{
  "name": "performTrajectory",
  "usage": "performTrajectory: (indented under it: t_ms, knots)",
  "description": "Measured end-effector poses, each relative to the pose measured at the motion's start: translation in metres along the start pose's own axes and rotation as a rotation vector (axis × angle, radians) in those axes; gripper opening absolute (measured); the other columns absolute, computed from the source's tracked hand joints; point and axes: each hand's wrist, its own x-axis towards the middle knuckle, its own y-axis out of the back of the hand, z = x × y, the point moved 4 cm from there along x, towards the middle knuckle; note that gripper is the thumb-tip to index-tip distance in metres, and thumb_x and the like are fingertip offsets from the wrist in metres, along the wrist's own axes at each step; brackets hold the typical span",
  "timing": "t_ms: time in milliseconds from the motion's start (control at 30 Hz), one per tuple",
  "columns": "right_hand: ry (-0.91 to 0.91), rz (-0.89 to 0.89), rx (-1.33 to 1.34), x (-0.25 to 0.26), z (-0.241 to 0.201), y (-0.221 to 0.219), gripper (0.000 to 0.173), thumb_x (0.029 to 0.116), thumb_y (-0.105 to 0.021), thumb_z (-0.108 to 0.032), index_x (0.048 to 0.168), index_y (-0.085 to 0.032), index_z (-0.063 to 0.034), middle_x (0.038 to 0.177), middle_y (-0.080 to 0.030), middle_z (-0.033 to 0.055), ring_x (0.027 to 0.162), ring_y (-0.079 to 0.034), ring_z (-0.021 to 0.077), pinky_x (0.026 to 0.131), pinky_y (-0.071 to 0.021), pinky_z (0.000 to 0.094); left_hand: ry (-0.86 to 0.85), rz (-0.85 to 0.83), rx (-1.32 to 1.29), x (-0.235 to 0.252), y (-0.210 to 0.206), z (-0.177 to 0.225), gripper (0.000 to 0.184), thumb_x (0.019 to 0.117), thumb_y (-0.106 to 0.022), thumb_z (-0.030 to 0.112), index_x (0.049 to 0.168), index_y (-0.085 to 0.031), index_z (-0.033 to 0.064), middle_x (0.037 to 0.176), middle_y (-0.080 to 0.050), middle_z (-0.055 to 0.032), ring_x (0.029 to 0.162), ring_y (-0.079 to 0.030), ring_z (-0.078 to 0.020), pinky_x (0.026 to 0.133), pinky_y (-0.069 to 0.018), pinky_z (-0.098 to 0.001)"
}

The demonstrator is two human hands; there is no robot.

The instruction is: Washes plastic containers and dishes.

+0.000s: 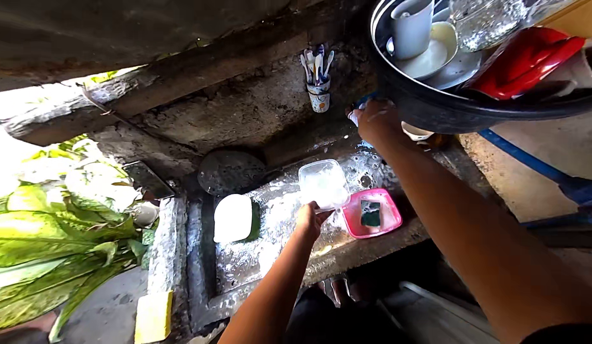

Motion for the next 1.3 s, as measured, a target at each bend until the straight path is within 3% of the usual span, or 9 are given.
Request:
performTrajectory:
  t_ms: [100,233,367,567,800,1000,1167,1233,1300]
  knots:
    - [0.060,-0.028,-0.068,0.003,-0.003,-0.010,0.044,0.1077,-0.051,-0.025,0.137,-0.054,0.0074,0.132,-0.059,0.0313,0.128,-0.058,0.0455,0.104,-0.0494,0.0584,0.028,-0.100,0.040,-0.001,-0.033,0.005,0.038,0.0982,-0.047,0.002,0.135,-0.044,-0.0079,0.123,-0.057,-0.0303,0.092,-0.070,-0.0384,0.073,-0.0635,-0.0478]
    - [0.379,-0.088,-0.086,0.007,0.021,-0.007,0.051,0.0975,-0.062,-0.003,0.147,-0.052,-0.0052,0.140,-0.055,0.0294,0.132,-0.054,0.0464,0.109,-0.0451,0.0602,0.054,-0.216,0.102,0.010,-0.081,0.013,0.039,0.1026,-0.044,0.007,0.139,-0.043,-0.0060,0.129,-0.056,-0.0288,0.096,-0.070,-0.0351,0.077,-0.0631,-0.0438]
    - [0.645,-0.029,-0.001,0.014,0.048,-0.011,0.036,0.0958,-0.060,0.002,0.126,-0.068,-0.0170,0.129,-0.063,0.0203,0.119,-0.063,0.0388,0.102,-0.0506,0.0594,0.081,-0.251,0.093,0.016,-0.119,0.016,0.041,0.1033,-0.045,0.010,0.142,-0.042,-0.0043,0.133,-0.054,-0.0299,0.099,-0.069,-0.0364,0.077,-0.0627,-0.0440]
    - [0.698,0.031,-0.076,0.009,0.039,-0.009,0.030,0.0914,-0.058,0.010,0.108,-0.073,-0.0103,0.128,-0.065,0.0156,0.121,-0.062,0.0358,0.103,-0.0503,0.0565,0.067,-0.302,0.115,0.009,-0.150,0.027,0.042,0.1059,-0.045,0.015,0.143,-0.043,-0.0029,0.134,-0.054,-0.0292,0.100,-0.069,-0.0365,0.078,-0.0625,-0.0439]
    - [0.785,0.105,-0.112,0.014,0.039,-0.011,0.017,0.0887,-0.061,0.000,0.096,-0.075,-0.0085,0.123,-0.067,0.0123,0.125,-0.059,0.0307,0.120,-0.0351,0.0502,0.073,-0.317,0.142,0.008,-0.166,0.036,0.044,0.1062,-0.048,0.020,0.144,-0.042,-0.0011,0.136,-0.053,-0.0297,0.099,-0.069,-0.0371,0.078,-0.0627,-0.0435]
    - [0.805,0.109,-0.023,0.017,0.046,-0.014,0.012,0.0919,-0.063,-0.006,0.093,-0.075,-0.0030,0.121,-0.069,0.0184,0.122,-0.062,0.0369,0.107,-0.0479,0.0562,0.087,-0.351,0.112,0.017,-0.164,0.031,0.056,0.1101,-0.042,0.042,0.152,-0.037,0.0049,0.141,-0.053,-0.0282,0.104,-0.069,-0.0380,0.082,-0.0629,-0.0464]
    - [0.922,0.192,-0.047,0.009,0.040,-0.014,0.015,0.0935,-0.058,-0.003,0.093,-0.073,-0.0020,0.121,-0.070,0.0158,0.130,-0.059,0.0348,0.119,-0.0395,0.0505,0.089,-0.392,0.058,0.021,-0.159,0.020,0.059,0.1107,-0.037,0.046,0.152,-0.035,0.0034,0.138,-0.056,-0.0275,0.106,-0.070,-0.0378,0.085,-0.0623,-0.0476]
    - [0.990,0.201,-0.035,-0.006,0.032,-0.025,0.014,0.0926,-0.062,-0.007,0.092,-0.074,-0.0010,0.113,-0.072,0.0184,0.123,-0.063,0.0379,0.107,-0.0494,0.0561,0.092,-0.396,0.042,0.022,-0.157,0.015,0.056,0.1115,-0.035,0.044,0.150,-0.039,0.0030,0.137,-0.057,-0.0263,0.107,-0.069,-0.0366,0.086,-0.0617,-0.0476]
    - [0.997,0.147,0.085,-0.014,0.027,-0.053,0.010,0.0879,-0.068,-0.008,0.080,-0.072,-0.0031,0.086,-0.071,0.0140,0.090,-0.071,0.0321,0.080,-0.0581,0.0551,0.056,-0.382,0.051,0.026,-0.155,0.010,0.050,0.1122,-0.033,0.040,0.143,-0.045,0.0030,0.127,-0.061,-0.0235,0.099,-0.069,-0.0332,0.080,-0.0610,-0.0449]
